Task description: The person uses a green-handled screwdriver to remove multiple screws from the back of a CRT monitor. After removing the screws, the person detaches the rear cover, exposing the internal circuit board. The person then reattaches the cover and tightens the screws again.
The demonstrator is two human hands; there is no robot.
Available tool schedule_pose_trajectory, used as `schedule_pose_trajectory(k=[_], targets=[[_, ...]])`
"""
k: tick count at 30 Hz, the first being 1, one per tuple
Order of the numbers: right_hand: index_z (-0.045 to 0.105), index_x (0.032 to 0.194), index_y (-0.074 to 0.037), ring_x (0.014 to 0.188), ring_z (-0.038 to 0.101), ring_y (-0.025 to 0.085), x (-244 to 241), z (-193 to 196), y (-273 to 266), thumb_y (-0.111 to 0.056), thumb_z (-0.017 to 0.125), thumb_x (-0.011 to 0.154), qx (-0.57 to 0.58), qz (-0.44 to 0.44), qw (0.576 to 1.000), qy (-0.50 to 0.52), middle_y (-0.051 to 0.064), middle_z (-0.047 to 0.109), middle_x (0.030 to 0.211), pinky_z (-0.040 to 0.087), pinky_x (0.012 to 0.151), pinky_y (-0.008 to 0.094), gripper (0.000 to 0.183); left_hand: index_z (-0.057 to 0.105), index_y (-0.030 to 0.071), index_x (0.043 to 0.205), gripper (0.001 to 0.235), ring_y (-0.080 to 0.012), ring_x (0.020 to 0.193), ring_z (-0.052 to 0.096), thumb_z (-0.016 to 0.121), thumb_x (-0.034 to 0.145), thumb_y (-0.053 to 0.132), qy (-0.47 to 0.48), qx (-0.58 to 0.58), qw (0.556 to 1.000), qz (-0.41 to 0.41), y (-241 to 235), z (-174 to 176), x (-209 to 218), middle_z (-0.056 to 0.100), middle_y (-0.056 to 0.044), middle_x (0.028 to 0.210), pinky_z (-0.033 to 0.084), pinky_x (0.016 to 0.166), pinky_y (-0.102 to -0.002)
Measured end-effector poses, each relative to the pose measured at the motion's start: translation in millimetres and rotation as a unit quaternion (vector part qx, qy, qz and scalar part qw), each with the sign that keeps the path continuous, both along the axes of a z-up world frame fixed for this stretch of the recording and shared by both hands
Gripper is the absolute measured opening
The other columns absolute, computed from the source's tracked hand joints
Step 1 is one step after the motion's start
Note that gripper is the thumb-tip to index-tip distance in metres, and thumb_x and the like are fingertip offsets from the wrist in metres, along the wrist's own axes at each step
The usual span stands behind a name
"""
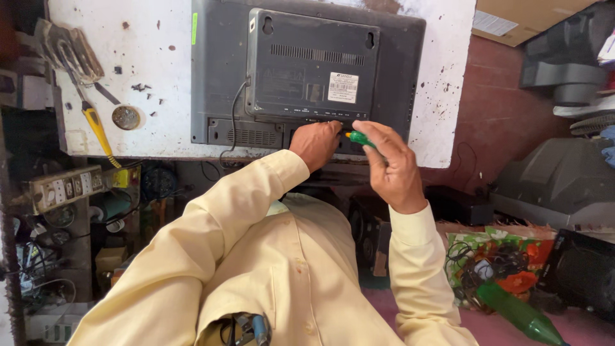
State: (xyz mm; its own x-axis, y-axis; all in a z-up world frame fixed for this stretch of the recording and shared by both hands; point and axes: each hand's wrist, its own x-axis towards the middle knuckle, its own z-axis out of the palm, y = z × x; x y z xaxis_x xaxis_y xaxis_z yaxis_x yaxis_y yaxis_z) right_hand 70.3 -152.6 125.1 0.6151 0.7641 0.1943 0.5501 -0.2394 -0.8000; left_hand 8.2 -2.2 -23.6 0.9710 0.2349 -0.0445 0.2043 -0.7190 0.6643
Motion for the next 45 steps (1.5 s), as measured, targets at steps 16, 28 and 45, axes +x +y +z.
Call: schedule_pose_trajectory(k=[16,28,45], targets=[[0.076,0.124,-0.016,0.107,0.066,0.018,2.7,-8.4,2.9,0.0,0.079,0.097,0.075,-0.016,0.996,-0.041,0.007,0.068,0.11,0.057,0.106,0.034,0.031,0.071,0.006,0.086,0.023,-0.0376,0.071,0.071,0.064,0.093,0.027,0.042,-0.016,0.999,0.012,-1.4,9.0,1.7,0.072,-0.018,0.074,0.056,0.066,-0.049],[0.068,0.113,-0.005,0.105,0.07,0.024,-22.6,-81.7,29.2,-0.011,0.076,0.099,0.068,-0.147,0.987,0.023,0.009,0.069,0.114,0.056,0.094,0.035,0.018,0.069,0.005,0.088,0.011,-0.0394,0.076,0.072,0.067,0.083,0.015,0.025,-0.054,0.998,0.022,1.7,4.5,1.5,0.072,-0.02,0.076,0.056,0.066,-0.051],[0.064,0.119,-0.004,0.1,0.072,0.017,-11.2,-100.0,21.9,-0.003,0.075,0.098,0.083,-0.186,0.978,0.046,0.006,0.072,0.107,0.058,0.093,0.031,0.024,0.069,0.005,0.084,0.023,-0.0378,0.071,0.071,0.064,0.094,0.026,0.026,-0.039,0.998,0.033,-3.1,-1.0,0.9,0.072,-0.019,0.075,0.055,0.065,-0.05]])
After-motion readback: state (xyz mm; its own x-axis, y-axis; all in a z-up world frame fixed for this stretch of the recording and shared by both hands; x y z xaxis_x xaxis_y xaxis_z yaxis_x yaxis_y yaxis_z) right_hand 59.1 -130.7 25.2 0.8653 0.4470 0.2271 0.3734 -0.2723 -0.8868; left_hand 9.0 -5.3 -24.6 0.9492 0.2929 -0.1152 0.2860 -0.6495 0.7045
